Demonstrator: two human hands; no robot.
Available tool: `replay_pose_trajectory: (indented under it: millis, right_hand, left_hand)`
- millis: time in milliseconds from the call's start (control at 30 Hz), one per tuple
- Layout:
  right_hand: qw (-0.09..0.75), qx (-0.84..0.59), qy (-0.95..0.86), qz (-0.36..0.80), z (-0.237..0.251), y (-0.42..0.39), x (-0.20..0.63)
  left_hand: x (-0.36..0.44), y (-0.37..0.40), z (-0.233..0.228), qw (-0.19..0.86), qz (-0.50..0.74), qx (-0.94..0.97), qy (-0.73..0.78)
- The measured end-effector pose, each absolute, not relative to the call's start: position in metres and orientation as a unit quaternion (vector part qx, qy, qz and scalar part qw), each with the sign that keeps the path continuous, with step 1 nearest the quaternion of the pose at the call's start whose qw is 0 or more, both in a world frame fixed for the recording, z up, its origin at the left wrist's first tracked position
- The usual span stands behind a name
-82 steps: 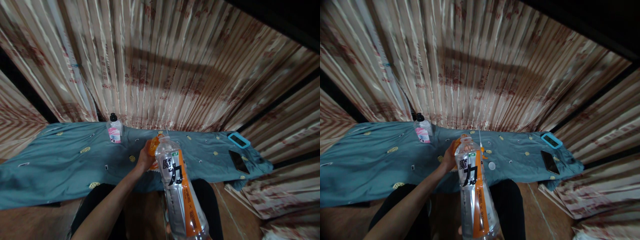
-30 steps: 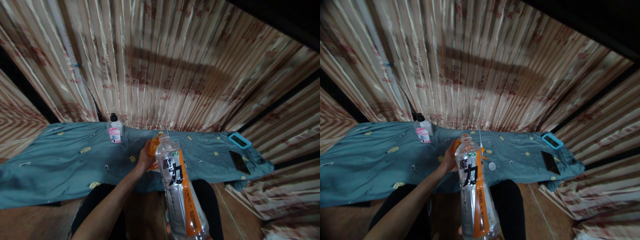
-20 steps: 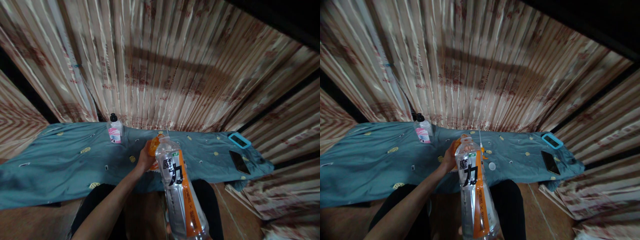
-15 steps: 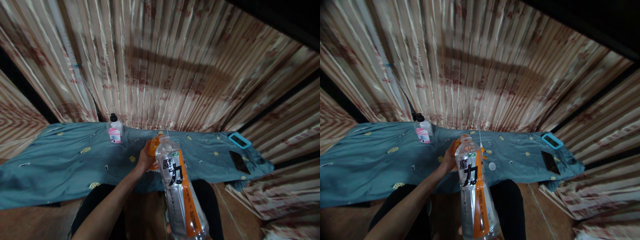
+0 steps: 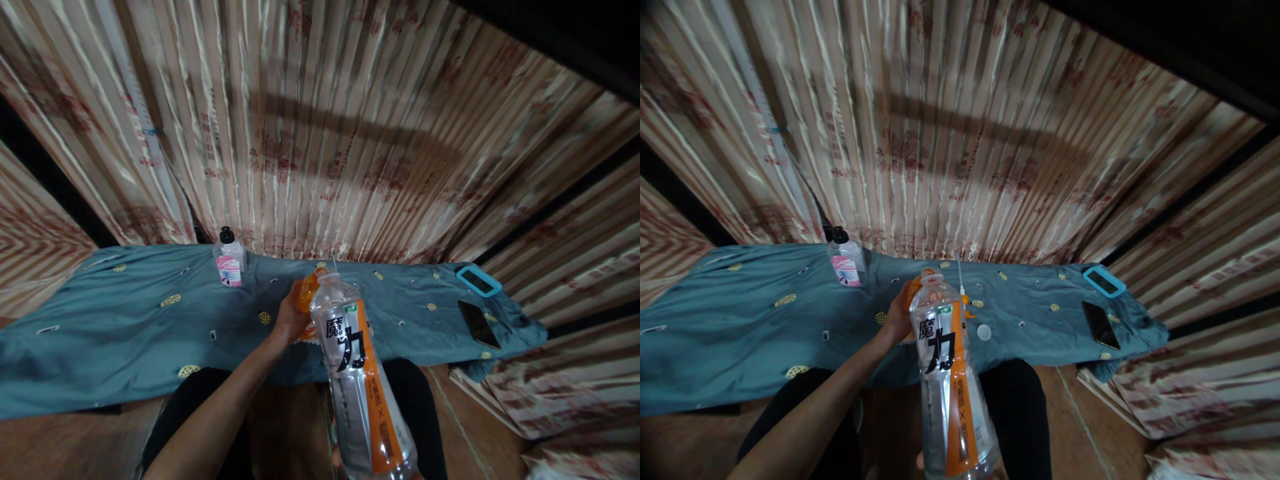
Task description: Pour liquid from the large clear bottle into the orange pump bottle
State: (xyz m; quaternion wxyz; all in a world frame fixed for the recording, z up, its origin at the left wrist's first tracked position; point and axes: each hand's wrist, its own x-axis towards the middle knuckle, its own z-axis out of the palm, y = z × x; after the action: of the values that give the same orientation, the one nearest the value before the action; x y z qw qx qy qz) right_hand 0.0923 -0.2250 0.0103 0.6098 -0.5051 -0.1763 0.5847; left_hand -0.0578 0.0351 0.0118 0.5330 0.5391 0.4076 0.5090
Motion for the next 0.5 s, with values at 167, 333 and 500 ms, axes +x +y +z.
replay_pose_trajectory:
  millis: [167, 333, 500]
  right_hand:
    - [0.542, -0.541, -0.155, 0.625, -0.014, -0.182, 0.136]
    - [0.470, -0.557, -0.134, 0.672, -0.032, -0.168, 0.160]
    - [0.456, -0.553, -0.123, 0.687, -0.033, -0.171, 0.161]
  left_hand:
    - [-0.058, 0.034, 0.014, 0.536, 0.504, 0.539, 0.411]
    - [-0.060, 0.032, 0.016, 0.529, 0.498, 0.546, 0.417]
    - [-0.059, 0.032, 0.016, 0.542, 0.509, 0.537, 0.399]
